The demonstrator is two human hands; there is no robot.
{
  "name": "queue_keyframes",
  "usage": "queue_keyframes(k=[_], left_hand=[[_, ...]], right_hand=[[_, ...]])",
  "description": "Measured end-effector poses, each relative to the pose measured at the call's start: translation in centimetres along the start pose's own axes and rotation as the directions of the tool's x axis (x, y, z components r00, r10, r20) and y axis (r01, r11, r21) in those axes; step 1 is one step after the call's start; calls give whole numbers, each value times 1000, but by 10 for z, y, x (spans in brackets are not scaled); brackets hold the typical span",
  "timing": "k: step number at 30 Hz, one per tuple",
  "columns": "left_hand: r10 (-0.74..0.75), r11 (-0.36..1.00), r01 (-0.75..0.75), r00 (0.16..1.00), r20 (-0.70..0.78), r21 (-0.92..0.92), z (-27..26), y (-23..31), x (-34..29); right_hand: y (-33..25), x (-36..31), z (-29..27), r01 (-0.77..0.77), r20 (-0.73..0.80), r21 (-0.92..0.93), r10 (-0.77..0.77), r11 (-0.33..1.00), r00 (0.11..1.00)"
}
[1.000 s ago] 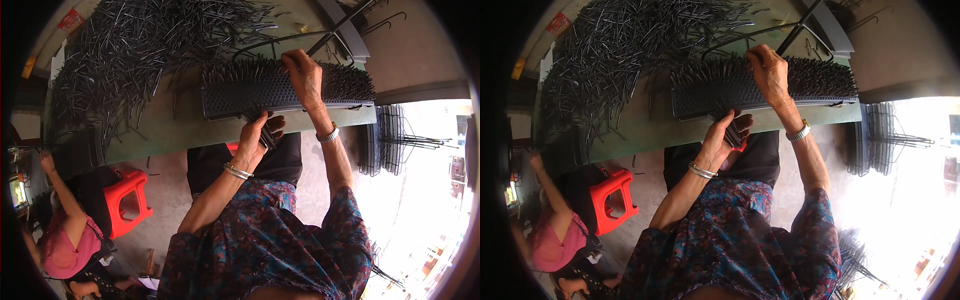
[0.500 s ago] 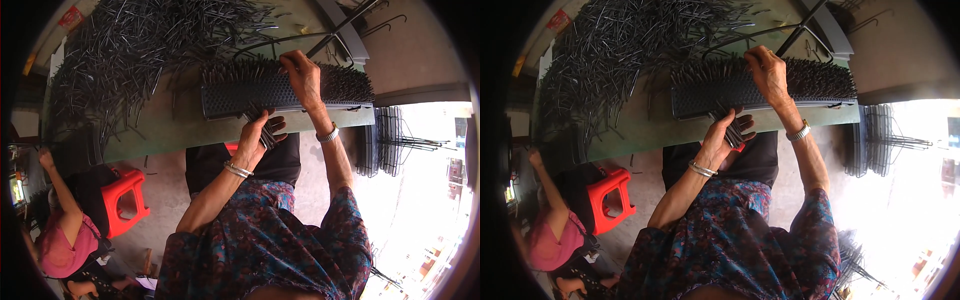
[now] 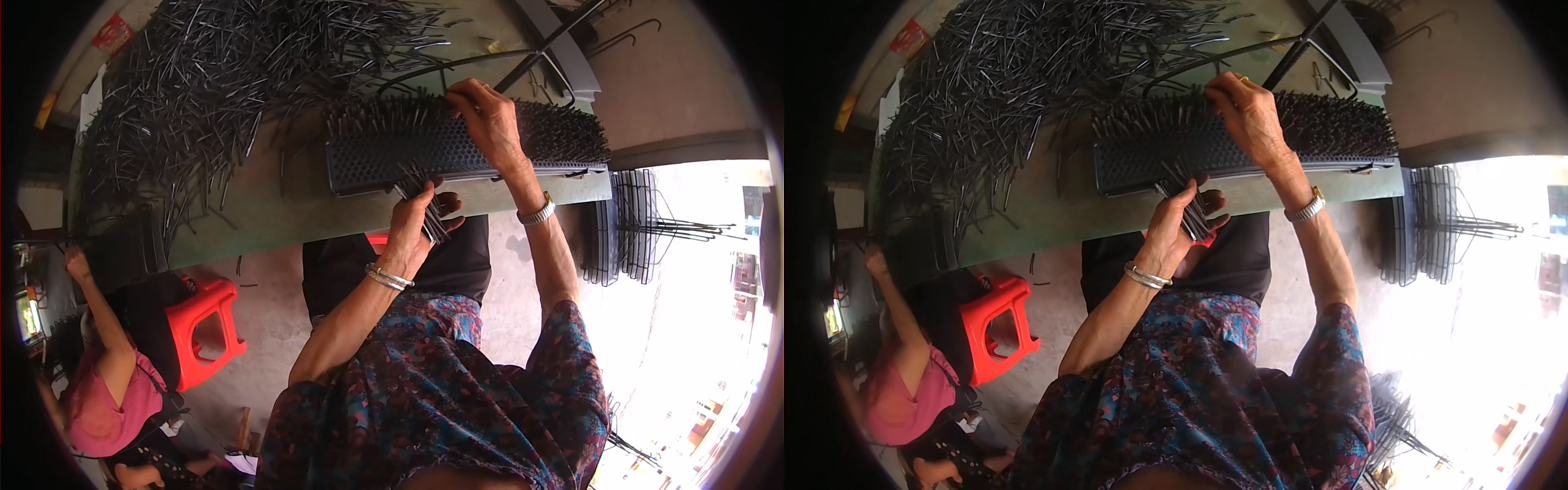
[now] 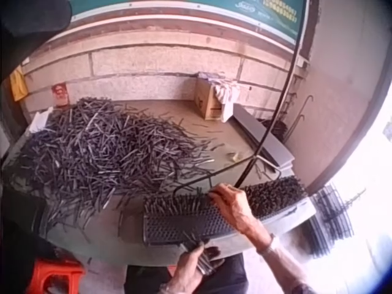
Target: Assembling metal spikes into a base plate on a workbench.
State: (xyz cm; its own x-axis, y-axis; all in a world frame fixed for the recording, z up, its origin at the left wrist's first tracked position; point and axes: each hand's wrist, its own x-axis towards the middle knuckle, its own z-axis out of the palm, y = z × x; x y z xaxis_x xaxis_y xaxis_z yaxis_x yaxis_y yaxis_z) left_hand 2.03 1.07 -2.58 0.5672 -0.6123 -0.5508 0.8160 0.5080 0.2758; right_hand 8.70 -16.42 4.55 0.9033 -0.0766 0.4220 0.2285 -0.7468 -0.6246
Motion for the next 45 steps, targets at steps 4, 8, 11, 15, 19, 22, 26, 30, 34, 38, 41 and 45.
queue_keyframes(k=[4,8,11,15,19,22,26,30,34,38,41,45], left_hand=[[8,1000,-8,1000,-19,9,3,0,-2],[22,999,-20,998,-62,44,5,0,-4],[41,996,-34,996,-84,83,1,-1,-2],[51,995,-48,998,-34,92,-1,-1,-2],[55,997,-52,997,-52,64,5,-1,-5],[53,996,-50,998,-33,69,4,-1,-5],[55,996,-52,998,-35,75,5,-2,-7],[84,993,-81,996,-23,88,4,0,-9],[97,991,-93,995,-40,93,3,1,-11],[96,993,-93,995,-40,73,6,1,-12],[111,992,-109,993,-34,68,4,2,-11],[148,986,-146,989,-23,77,6,5,-13]], right_hand=[[4,2,-3,-2,45,9,1,1000,999],[10,-2,0,56,66,25,-58,998,996],[11,-4,5,181,89,-71,-174,981,981],[3,-4,4,253,94,-152,-241,955,966],[-4,-3,-2,240,121,-207,-219,949,968],[0,1,-3,257,175,-171,-227,951,958],[6,-1,-1,210,159,-134,-188,969,969],[12,-10,4,220,94,-162,-207,962,974],[11,-11,12,212,-30,-249,-226,945,974],[13,-10,18,159,-57,-301,-184,941,981],[11,-13,22,129,-83,-358,-169,925,982],[5,-23,22,106,-111,-434,-170,895,979]])
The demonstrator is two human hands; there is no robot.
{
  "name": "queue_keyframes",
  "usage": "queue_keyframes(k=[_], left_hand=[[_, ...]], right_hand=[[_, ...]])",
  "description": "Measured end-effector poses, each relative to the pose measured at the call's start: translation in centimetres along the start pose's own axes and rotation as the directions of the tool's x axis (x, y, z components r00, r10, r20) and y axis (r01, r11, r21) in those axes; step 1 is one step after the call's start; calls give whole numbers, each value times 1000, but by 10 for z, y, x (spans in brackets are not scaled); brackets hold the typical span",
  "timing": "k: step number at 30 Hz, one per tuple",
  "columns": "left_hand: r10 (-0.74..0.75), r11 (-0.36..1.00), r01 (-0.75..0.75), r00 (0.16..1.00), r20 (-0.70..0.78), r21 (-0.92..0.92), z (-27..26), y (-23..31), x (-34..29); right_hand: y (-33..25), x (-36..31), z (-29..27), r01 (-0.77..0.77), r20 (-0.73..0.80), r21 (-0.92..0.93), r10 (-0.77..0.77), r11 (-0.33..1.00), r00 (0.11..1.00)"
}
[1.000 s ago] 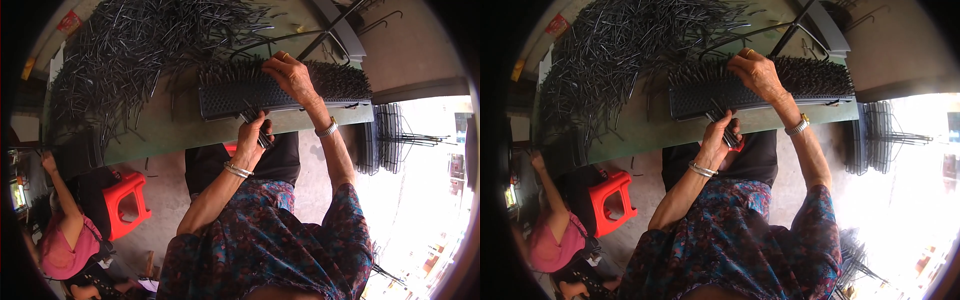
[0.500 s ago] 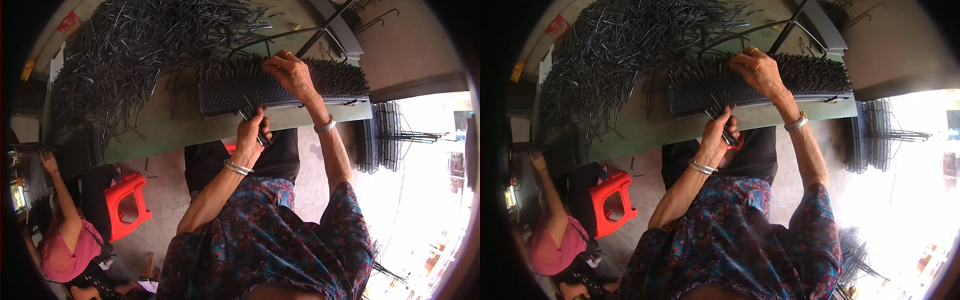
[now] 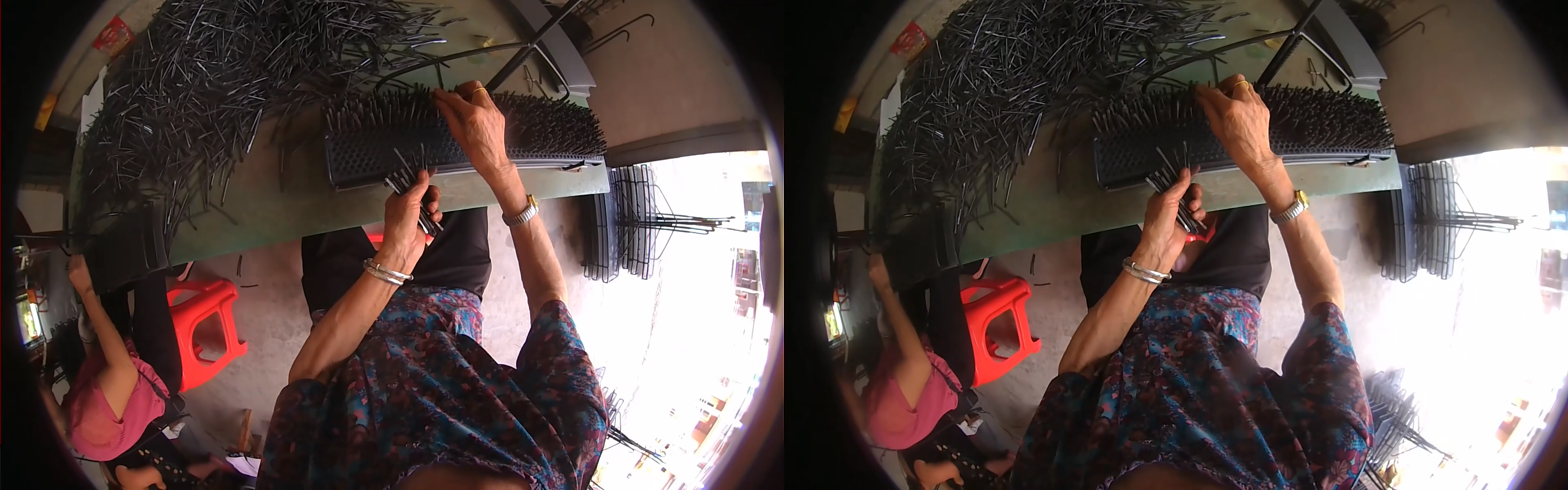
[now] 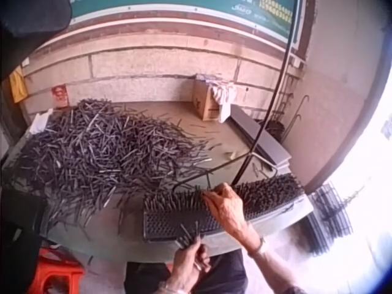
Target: Assembling metal spikes into a base plate on a workbench.
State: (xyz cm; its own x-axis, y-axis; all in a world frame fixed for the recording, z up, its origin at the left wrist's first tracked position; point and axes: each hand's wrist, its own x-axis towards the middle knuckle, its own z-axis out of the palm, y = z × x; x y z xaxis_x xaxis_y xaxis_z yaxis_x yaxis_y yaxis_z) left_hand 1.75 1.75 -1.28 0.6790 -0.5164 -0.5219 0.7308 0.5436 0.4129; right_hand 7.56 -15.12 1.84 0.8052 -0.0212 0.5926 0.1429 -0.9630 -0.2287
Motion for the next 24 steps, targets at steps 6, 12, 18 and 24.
queue_keyframes(k=[6,12,18,24], left_hand=[[22,999,-22,1000,12,30,4,1,-1],[-21,1000,22,999,25,-11,5,-7,0],[-27,1000,27,999,19,0,-2,-5,1],[-40,999,40,998,41,-16,0,-7,-1]], right_hand=[[-1,-15,-11,-238,35,250,237,939,971],[3,-17,3,-248,111,209,229,946,967],[-4,-10,7,-285,66,219,277,933,959],[2,-3,5,-206,134,128,189,970,973]])
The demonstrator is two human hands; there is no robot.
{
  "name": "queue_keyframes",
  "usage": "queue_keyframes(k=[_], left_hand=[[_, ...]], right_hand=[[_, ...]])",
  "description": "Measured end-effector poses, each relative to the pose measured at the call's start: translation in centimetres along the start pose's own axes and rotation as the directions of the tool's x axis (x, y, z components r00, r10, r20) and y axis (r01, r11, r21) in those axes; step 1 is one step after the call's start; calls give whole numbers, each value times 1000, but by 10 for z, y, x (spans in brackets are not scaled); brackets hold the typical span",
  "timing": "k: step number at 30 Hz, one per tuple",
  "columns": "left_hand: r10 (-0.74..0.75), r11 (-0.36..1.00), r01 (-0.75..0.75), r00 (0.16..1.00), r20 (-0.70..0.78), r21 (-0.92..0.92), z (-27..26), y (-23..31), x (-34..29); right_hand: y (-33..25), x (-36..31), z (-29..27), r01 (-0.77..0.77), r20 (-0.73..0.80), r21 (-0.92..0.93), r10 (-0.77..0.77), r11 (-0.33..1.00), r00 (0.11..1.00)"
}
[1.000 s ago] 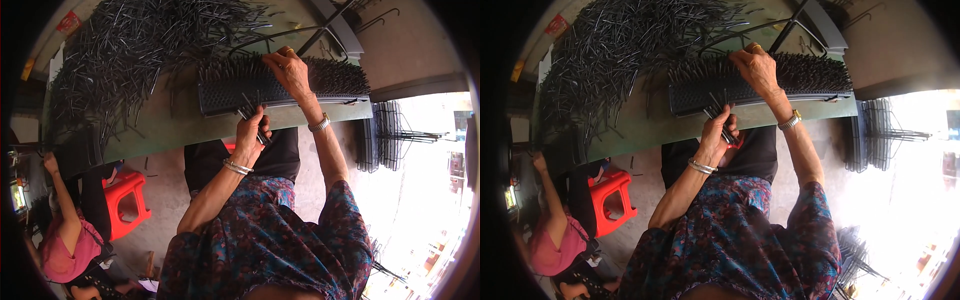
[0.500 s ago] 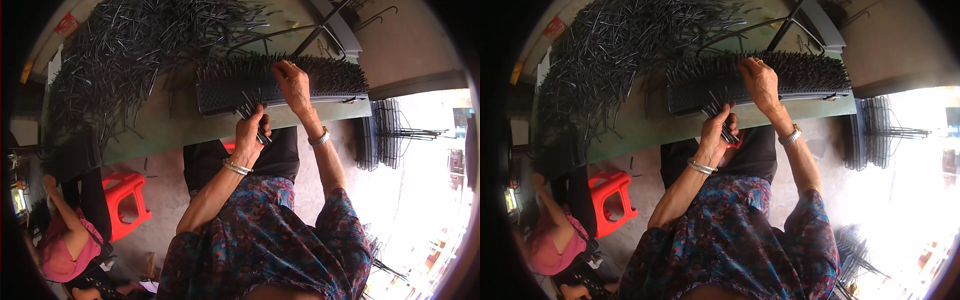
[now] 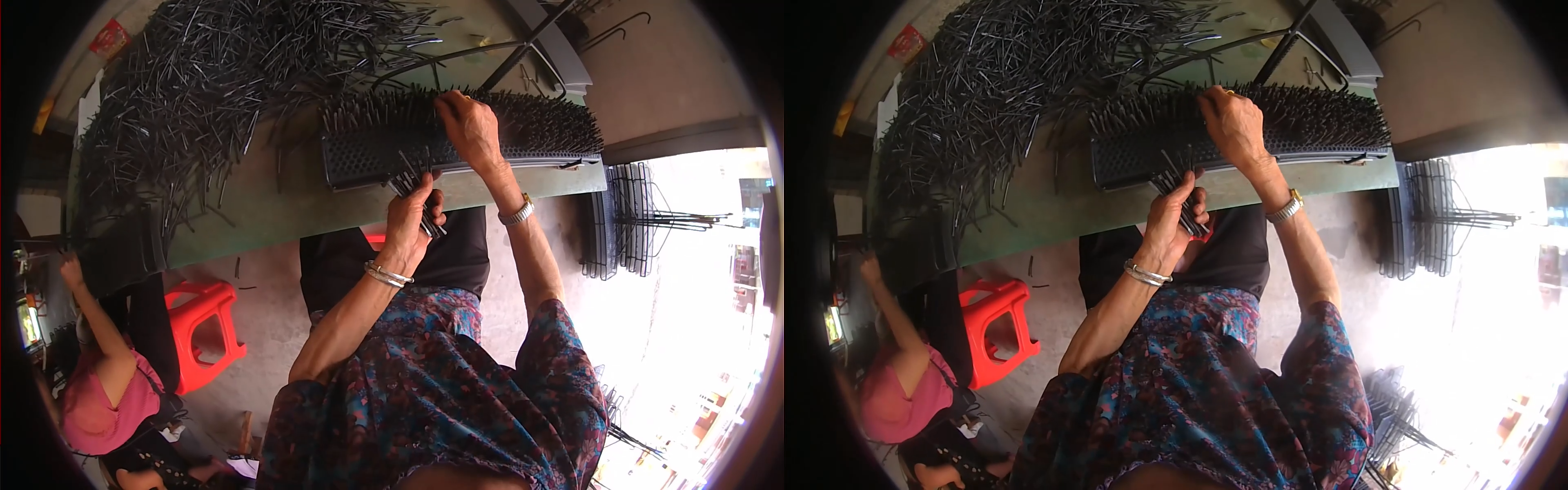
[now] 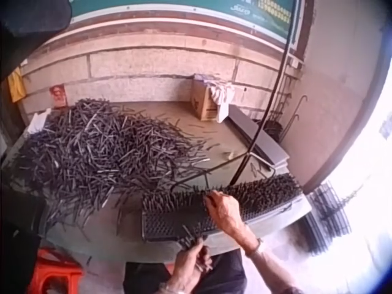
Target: Assembling metal spikes into a base plate on a workbench.
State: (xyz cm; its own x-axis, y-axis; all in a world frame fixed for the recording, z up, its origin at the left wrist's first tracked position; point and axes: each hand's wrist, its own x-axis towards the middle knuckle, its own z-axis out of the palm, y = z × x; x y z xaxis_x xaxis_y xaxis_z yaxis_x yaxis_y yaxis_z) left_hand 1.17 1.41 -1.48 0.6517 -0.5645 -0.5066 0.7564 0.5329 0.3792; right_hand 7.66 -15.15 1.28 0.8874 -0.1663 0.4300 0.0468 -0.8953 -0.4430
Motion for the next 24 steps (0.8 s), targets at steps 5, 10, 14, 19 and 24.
queue_keyframes(k=[5,10,14,19,24], left_hand=[[-8,1000,8,1000,-6,-7,-1,-1,0],[-11,1000,11,1000,9,-8,0,-1,0],[-7,1000,7,1000,-2,-6,0,-2,-2],[-1,1000,1,1000,-18,8,0,-1,-3],[11,1000,-11,999,-37,-13,-1,1,-4]], right_hand=[[14,-2,4,-87,122,90,75,992,990],[15,-3,13,-76,93,4,76,997,993],[11,-3,14,25,1,-78,-25,997,1000],[-5,4,3,37,-92,82,-30,996,995],[-13,-3,-2,12,-160,198,20,980,987]])
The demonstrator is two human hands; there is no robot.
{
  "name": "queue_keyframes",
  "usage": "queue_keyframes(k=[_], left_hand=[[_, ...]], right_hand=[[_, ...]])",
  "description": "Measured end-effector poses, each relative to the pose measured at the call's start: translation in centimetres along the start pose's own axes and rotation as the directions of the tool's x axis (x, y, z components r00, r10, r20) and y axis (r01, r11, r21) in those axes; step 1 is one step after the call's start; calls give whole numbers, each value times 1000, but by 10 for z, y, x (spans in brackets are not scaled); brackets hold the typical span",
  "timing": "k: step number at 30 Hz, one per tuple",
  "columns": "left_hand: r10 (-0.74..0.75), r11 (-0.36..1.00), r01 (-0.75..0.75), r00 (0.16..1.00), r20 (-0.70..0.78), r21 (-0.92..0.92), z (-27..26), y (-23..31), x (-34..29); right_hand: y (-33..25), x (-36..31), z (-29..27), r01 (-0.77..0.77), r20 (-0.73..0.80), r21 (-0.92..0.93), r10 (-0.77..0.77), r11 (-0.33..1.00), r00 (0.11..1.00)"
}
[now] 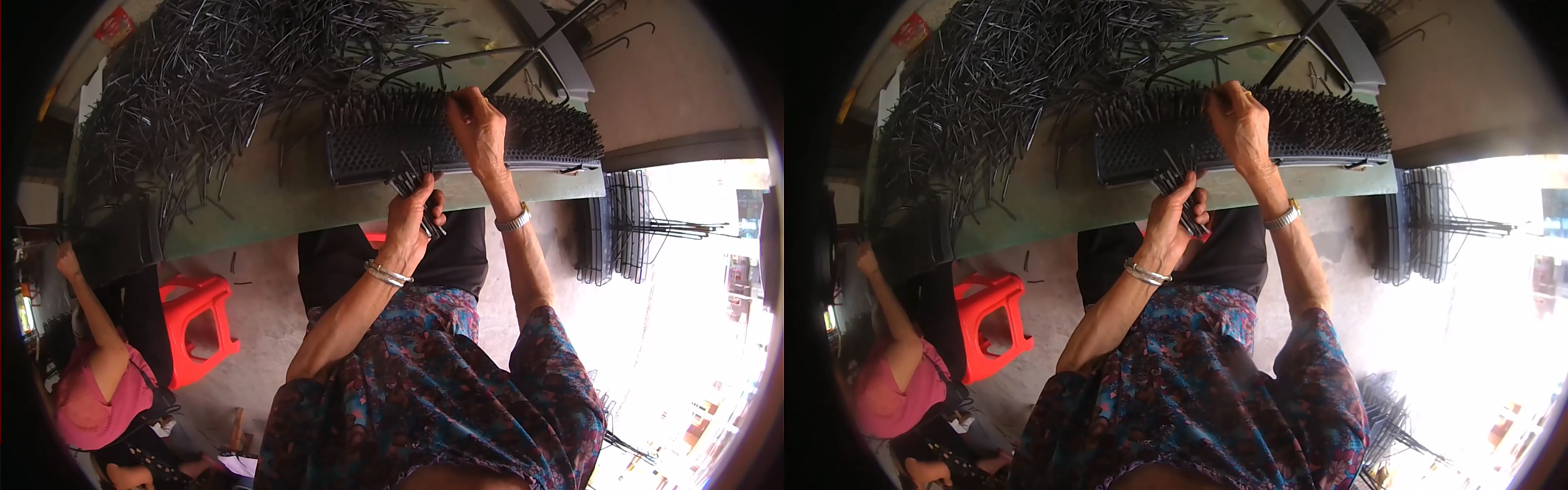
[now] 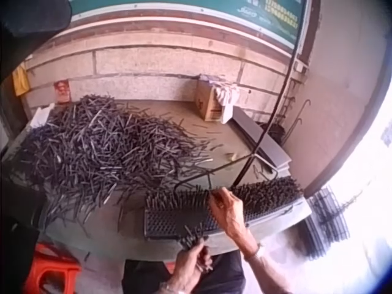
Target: Assembling metal spikes into a base plate on a workbench.
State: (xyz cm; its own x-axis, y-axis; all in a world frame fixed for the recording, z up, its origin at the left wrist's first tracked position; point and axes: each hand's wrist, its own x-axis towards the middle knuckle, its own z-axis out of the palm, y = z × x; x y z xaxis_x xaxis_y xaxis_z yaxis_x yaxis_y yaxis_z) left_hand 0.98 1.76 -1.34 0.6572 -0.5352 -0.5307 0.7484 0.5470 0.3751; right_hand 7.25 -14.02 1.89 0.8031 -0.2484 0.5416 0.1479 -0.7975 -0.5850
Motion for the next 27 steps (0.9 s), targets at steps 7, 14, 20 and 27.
queue_keyframes(k=[7,14,20,27], left_hand=[[14,1000,-14,1000,8,24,0,2,1],[54,997,-54,998,12,54,0,1,0],[67,991,-69,998,23,113,9,2,-6],[-7,972,-9,998,68,233,9,8,-11]], right_hand=[[16,-23,1,-40,-12,-116,39,992,999],[-24,-29,-36,-512,603,213,300,832,739],[-10,-32,-45,-555,654,308,252,773,713],[-21,-21,-64,-650,730,298,273,699,627]])
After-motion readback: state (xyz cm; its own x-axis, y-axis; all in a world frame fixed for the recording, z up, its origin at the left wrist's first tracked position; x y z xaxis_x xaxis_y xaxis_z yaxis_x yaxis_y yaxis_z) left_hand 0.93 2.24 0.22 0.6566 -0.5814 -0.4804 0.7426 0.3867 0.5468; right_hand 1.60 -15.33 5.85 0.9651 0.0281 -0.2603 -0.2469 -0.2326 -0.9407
